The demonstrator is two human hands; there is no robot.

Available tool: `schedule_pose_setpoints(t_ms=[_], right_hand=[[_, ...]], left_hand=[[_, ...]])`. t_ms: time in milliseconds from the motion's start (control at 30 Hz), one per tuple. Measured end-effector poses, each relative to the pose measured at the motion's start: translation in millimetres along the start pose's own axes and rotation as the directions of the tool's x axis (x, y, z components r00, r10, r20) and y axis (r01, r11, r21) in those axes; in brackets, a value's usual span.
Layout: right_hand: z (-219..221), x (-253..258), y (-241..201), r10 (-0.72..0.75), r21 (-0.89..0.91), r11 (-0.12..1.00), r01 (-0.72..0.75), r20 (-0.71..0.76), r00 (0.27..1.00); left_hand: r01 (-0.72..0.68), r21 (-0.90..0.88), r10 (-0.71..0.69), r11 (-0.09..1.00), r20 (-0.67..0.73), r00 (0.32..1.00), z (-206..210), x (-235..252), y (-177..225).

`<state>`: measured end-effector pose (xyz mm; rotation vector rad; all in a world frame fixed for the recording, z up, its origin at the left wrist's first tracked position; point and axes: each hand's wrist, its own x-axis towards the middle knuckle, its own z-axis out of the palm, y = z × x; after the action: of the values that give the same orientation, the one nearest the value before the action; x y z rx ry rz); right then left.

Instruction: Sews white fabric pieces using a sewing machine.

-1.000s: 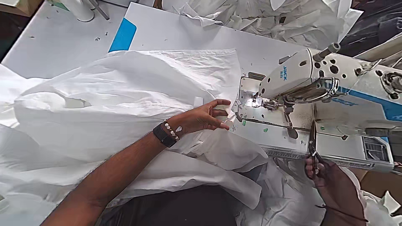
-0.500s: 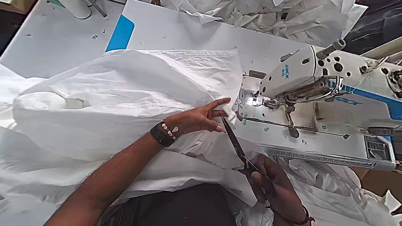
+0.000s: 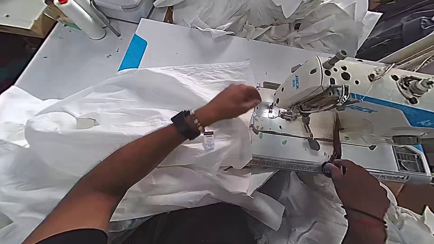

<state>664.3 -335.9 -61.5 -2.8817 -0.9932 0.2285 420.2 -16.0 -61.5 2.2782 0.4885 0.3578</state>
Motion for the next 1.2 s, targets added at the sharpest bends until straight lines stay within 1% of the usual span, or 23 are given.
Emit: schedule_pose_setpoints(t_ms=[67, 100, 133, 167, 200, 233, 300, 367, 400, 467, 533, 567, 600, 633, 700, 767, 800, 833, 867, 900, 933, 1067, 1200], right_hand=[[-3, -35, -53, -0.263, 0.141, 0.947, 0.288, -0.169, 0.95], [6, -55, -85, -0.422, 0.278, 0.833, 0.478, -0.24, 0.874], [23, -74, -117, -0.574, 0.399, 0.669, 0.627, -0.259, 0.777], [46, -87, -143, -0.687, 0.418, 0.572, 0.706, -0.226, 0.691], [73, -93, -160, -0.751, 0.316, 0.575, 0.754, -0.162, 0.64], [101, -95, -163, -0.767, 0.162, 0.614, 0.773, -0.109, 0.632], [141, -92, -142, -0.744, -0.025, 0.649, 0.76, -0.229, 0.628], [161, -107, -108, -0.722, -0.031, 0.624, 0.781, -0.405, 0.561], [170, -118, -98, -0.731, 0.022, 0.609, 0.793, -0.374, 0.572], [189, -128, -104, -0.697, 0.138, 0.702, 0.699, -0.067, 0.714], [210, -118, -133, -0.491, 0.112, 0.87, 0.481, 0.294, 0.82], [209, -109, -152, -0.332, 0.06, 0.935, 0.349, 0.492, 0.805], [202, -99, -166, -0.22, 0.022, 0.961, 0.275, 0.661, 0.717], [189, -94, -177, -0.186, 0.017, 0.964, 0.265, 0.757, 0.626], [151, -97, -187, -0.25, 0.072, 0.939, 0.337, 0.814, 0.524], [103, -101, -175, -0.426, 0.211, 0.862, 0.462, 0.796, 0.431], [86, -101, -161, -0.533, 0.298, 0.831, 0.47, 0.667, 0.52], [80, -102, -146, -0.599, 0.384, 0.795, 0.469, 0.375, 0.708], [78, -92, -139, -0.534, 0.454, 0.771, 0.447, 0.077, 0.842], [78, -75, -137, -0.412, 0.495, 0.761, 0.419, -0.129, 0.902], [79, -56, -135, -0.297, 0.52, 0.767, 0.375, -0.23, 0.927], [101, -15, -132, -0.103, 0.714, 0.666, 0.213, -0.195, 0.975], [107, -18, -136, -0.094, 0.726, 0.648, 0.228, -0.221, 0.971]], left_hand=[[0.248, 0.246, -0.2, 0.937, -0.205, 0.958, -24, 54, -45], [0.307, 0.343, -0.224, 0.887, -0.261, 0.939, -30, 78, -69], [0.352, 0.405, -0.25, 0.844, -0.285, 0.925, -32, 96, -91], [0.392, 0.436, -0.276, 0.81, -0.307, 0.911, -33, 109, -110], [0.428, 0.435, -0.299, 0.792, -0.334, 0.894, -32, 118, -125], [0.45, 0.421, -0.311, 0.788, -0.359, 0.88, -29, 119, -136], [0.433, 0.418, -0.277, 0.799, -0.384, 0.881, -26, 111, -143], [0.331, 0.445, -0.177, 0.832, -0.352, 0.919, -9, 76, -138], [0.258, 0.44, -0.118, 0.86, -0.32, 0.94, 3, 53, -128], [0.155, 0.379, -0.054, 0.912, -0.264, 0.963, 28, 6, -99], [0.112, 0.299, -0.041, 0.948, -0.234, 0.971, 51, -33, -71], [0.094, 0.284, -0.032, 0.954, -0.215, 0.976, 62, -45, -60], [0.087, 0.286, -0.03, 0.954, -0.197, 0.98, 70, -53, -53], [0.079, 0.283, -0.027, 0.956, -0.185, 0.982, 76, -57, -49], [0.059, 0.266, -0.014, 0.962, -0.169, 0.986, 83, -59, -43], [0.03, 0.249, 0.006, 0.968, -0.144, 0.99, 86, -58, -39], [0.02, 0.244, 0.014, 0.97, -0.137, 0.99, 87, -55, -38], [0.018, 0.233, 0.013, 0.972, -0.135, 0.991, 89, -55, -37], [0.017, 0.222, 0.014, 0.975, -0.134, 0.991, 90, -54, -35], [0.01, 0.222, 0.02, 0.975, -0.131, 0.991, 90, -54, -34], [-0.001, 0.22, 0.029, 0.976, -0.121, 0.992, 90, -53, -33], [-0.011, 0.194, 0.03, 0.981, -0.092, 0.995, 89, -50, -26], [-0.013, 0.158, 0.023, 0.987, -0.061, 0.998, 93, -39, -7]])
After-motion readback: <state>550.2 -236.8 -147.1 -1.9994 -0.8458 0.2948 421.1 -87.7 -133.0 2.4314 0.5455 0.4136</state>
